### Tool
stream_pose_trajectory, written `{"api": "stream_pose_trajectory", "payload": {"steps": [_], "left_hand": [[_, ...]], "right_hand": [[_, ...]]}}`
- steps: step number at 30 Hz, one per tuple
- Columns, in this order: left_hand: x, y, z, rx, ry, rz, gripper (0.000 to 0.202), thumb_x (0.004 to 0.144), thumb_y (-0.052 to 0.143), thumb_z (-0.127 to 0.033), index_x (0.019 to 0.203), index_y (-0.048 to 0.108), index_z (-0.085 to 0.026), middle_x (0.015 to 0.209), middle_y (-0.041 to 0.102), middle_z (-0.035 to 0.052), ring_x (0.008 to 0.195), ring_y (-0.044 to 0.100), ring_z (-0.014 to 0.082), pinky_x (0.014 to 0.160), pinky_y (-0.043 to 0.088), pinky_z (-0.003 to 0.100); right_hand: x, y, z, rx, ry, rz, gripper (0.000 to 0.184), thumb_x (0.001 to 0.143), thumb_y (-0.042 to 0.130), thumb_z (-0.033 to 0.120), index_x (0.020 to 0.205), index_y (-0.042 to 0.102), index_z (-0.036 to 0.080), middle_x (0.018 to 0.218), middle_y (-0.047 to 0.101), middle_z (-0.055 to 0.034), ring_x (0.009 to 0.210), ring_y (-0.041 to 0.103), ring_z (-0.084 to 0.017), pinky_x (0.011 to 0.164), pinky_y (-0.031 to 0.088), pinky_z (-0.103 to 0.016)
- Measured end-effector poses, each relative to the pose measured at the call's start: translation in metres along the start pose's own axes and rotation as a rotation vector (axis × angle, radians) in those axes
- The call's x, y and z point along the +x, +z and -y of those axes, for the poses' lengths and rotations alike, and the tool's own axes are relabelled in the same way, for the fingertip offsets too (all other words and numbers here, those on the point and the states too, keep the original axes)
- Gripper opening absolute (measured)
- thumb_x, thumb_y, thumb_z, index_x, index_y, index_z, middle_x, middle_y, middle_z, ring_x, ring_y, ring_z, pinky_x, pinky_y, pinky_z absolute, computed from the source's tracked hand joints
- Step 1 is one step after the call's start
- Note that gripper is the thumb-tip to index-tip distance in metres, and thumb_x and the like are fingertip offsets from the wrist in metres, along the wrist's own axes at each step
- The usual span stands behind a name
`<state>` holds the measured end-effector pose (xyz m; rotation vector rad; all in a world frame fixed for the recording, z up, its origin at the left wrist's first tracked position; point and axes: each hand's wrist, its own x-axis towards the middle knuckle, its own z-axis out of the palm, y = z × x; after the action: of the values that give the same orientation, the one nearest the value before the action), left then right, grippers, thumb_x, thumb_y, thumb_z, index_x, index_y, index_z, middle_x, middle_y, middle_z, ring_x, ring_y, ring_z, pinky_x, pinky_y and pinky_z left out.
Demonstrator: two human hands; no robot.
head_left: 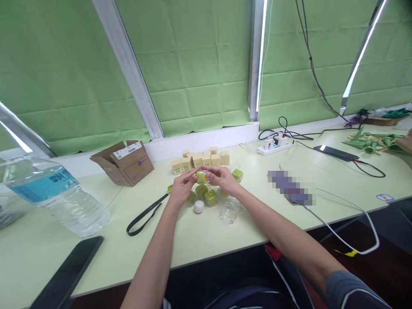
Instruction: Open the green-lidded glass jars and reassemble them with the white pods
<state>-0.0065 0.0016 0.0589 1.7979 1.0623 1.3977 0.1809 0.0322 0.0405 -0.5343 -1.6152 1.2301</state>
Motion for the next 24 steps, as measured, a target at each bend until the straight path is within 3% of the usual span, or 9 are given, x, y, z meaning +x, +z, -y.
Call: {"api": "stream_pose_trajectory", "payload": {"steps": [5, 8, 12, 13, 15, 19, 24], "left_hand": [[0.005, -0.002, -0.017, -0.019, -0.063, 0.132, 0.057, 0.079, 0.07, -0.05, 0.129, 0.063, -0.025, 0.126, 0.063, 0.0088, 0.105, 0.064, 0.0248, 0.091, 0.053, 0.039], [0.014, -0.007, -0.019, 0.069, -0.086, 0.158, 0.059, 0.074, 0.075, -0.045, 0.128, 0.063, -0.026, 0.121, 0.066, 0.0093, 0.092, 0.067, 0.0229, 0.085, 0.054, 0.037], [0.034, -0.023, 0.0, 0.322, -0.063, 0.023, 0.058, 0.067, 0.078, -0.043, 0.122, 0.066, -0.026, 0.109, 0.069, 0.0078, 0.073, 0.063, 0.0188, 0.077, 0.053, 0.036], [0.039, -0.026, 0.006, 0.411, -0.054, 0.034, 0.055, 0.066, 0.079, -0.042, 0.117, 0.068, -0.025, 0.106, 0.07, 0.0074, 0.074, 0.063, 0.0195, 0.077, 0.053, 0.036], [0.05, -0.031, 0.019, 0.554, -0.051, 0.129, 0.045, 0.063, 0.079, -0.042, 0.104, 0.072, -0.024, 0.1, 0.071, 0.0072, 0.078, 0.064, 0.0225, 0.079, 0.052, 0.036], [0.069, -0.029, 0.04, 0.654, -0.027, 0.364, 0.045, 0.056, 0.081, -0.041, 0.097, 0.074, -0.025, 0.097, 0.073, 0.0078, 0.09, 0.066, 0.0281, 0.074, 0.051, 0.033], [0.079, -0.021, 0.055, 0.631, -0.017, 0.434, 0.043, 0.05, 0.083, -0.04, 0.089, 0.076, -0.024, 0.082, 0.073, 0.0066, 0.07, 0.066, 0.0232, 0.063, 0.05, 0.03]], "right_hand": [[0.002, 0.004, -0.002, -0.025, -0.107, -0.075, 0.056, 0.081, 0.068, 0.052, 0.127, 0.061, 0.021, 0.127, 0.065, -0.01, 0.11, 0.064, -0.021, 0.09, 0.055, -0.034], [0.0, 0.001, -0.001, -0.232, -0.122, -0.128, 0.045, 0.086, 0.065, 0.047, 0.123, 0.063, 0.022, 0.126, 0.066, -0.0095, 0.116, 0.062, -0.021, 0.096, 0.052, -0.037], [-0.002, -0.008, 0.0, -0.634, -0.204, -0.199, 0.026, 0.093, 0.056, 0.035, 0.11, 0.069, 0.022, 0.111, 0.072, -0.0073, 0.106, 0.065, -0.021, 0.096, 0.05, -0.04], [-0.002, -0.011, 0.001, -0.696, -0.231, -0.205, 0.023, 0.093, 0.055, 0.032, 0.108, 0.07, 0.021, 0.108, 0.072, -0.0067, 0.104, 0.065, -0.021, 0.095, 0.049, -0.04], [-0.002, -0.015, 0.001, -0.766, -0.261, -0.211, 0.02, 0.093, 0.054, 0.026, 0.104, 0.07, 0.021, 0.105, 0.073, -0.0056, 0.101, 0.065, -0.02, 0.094, 0.048, -0.038], [-0.001, -0.019, 0.0, -0.817, -0.262, -0.198, 0.018, 0.091, 0.054, 0.02, 0.098, 0.071, 0.021, 0.1, 0.073, -0.0043, 0.096, 0.065, -0.02, 0.088, 0.048, -0.035], [0.0, -0.023, -0.006, -0.933, -0.226, -0.106, 0.019, 0.09, 0.055, 0.017, 0.097, 0.072, 0.02, 0.096, 0.072, -0.0056, 0.095, 0.062, -0.02, 0.09, 0.046, -0.036]]}}
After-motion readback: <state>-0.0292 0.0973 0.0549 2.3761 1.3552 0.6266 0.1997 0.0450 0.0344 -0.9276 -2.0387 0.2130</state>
